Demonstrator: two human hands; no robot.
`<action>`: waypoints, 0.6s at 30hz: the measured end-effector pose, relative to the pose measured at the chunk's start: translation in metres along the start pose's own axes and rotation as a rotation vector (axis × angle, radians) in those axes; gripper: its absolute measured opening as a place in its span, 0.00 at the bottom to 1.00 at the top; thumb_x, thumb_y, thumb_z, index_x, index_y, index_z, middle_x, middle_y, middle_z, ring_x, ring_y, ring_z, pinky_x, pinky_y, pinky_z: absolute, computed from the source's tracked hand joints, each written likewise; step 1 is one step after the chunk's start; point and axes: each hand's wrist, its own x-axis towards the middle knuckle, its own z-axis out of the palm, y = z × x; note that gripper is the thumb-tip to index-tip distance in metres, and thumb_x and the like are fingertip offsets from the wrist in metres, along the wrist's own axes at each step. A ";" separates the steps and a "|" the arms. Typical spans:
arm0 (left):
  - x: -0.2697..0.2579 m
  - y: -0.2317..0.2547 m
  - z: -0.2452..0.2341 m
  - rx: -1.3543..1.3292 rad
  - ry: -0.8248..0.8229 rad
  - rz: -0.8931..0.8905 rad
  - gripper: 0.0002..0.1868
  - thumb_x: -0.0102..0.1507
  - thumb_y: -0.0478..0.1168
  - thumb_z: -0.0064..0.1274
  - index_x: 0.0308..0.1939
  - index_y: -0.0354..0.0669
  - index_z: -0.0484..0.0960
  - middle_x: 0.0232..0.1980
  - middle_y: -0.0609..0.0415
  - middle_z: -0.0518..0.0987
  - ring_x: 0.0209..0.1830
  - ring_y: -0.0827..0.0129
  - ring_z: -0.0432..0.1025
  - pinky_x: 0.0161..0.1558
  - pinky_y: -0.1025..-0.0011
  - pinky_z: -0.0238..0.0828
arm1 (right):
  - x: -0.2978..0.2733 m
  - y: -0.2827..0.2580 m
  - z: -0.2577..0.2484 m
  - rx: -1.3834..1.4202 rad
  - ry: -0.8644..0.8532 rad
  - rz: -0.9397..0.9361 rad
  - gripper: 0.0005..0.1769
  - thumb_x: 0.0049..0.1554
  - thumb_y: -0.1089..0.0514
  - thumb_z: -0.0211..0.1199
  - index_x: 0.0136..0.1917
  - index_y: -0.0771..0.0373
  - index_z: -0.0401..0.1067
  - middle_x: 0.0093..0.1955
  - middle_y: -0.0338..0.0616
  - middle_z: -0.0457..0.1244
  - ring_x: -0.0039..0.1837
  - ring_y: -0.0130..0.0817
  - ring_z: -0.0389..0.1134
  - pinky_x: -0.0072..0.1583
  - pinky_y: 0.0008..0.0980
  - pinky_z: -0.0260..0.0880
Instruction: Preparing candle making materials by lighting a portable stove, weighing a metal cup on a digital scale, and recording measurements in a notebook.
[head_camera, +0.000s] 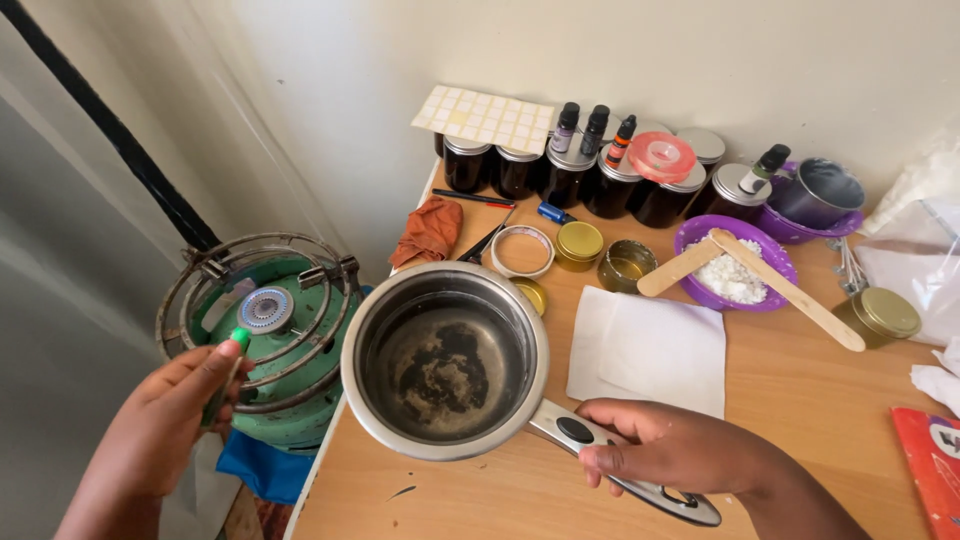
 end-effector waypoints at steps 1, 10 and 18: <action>-0.007 0.011 0.011 0.001 -0.003 0.003 0.25 0.79 0.49 0.49 0.50 0.24 0.86 0.34 0.43 0.69 0.32 0.56 0.60 0.33 0.60 0.52 | 0.002 -0.003 0.003 0.001 0.004 -0.001 0.20 0.61 0.40 0.62 0.56 0.56 0.77 0.49 0.36 0.74 0.50 0.26 0.74 0.58 0.26 0.74; -0.061 0.119 0.168 0.578 -0.494 0.717 0.16 0.64 0.53 0.61 0.51 0.54 0.90 0.50 0.63 0.91 0.47 0.72 0.81 0.47 0.68 0.73 | 0.033 -0.036 -0.014 0.320 0.345 -0.514 0.37 0.60 0.44 0.61 0.76 0.66 0.67 0.59 0.56 0.76 0.48 0.36 0.74 0.47 0.35 0.79; -0.028 0.120 0.222 0.479 -0.202 0.824 0.27 0.64 0.54 0.64 0.60 0.42 0.84 0.55 0.42 0.86 0.55 0.48 0.83 0.56 0.53 0.78 | 0.125 -0.014 -0.071 0.564 0.811 -0.579 0.14 0.67 0.62 0.63 0.65 0.68 0.77 0.48 0.47 0.67 0.45 0.37 0.76 0.45 0.32 0.83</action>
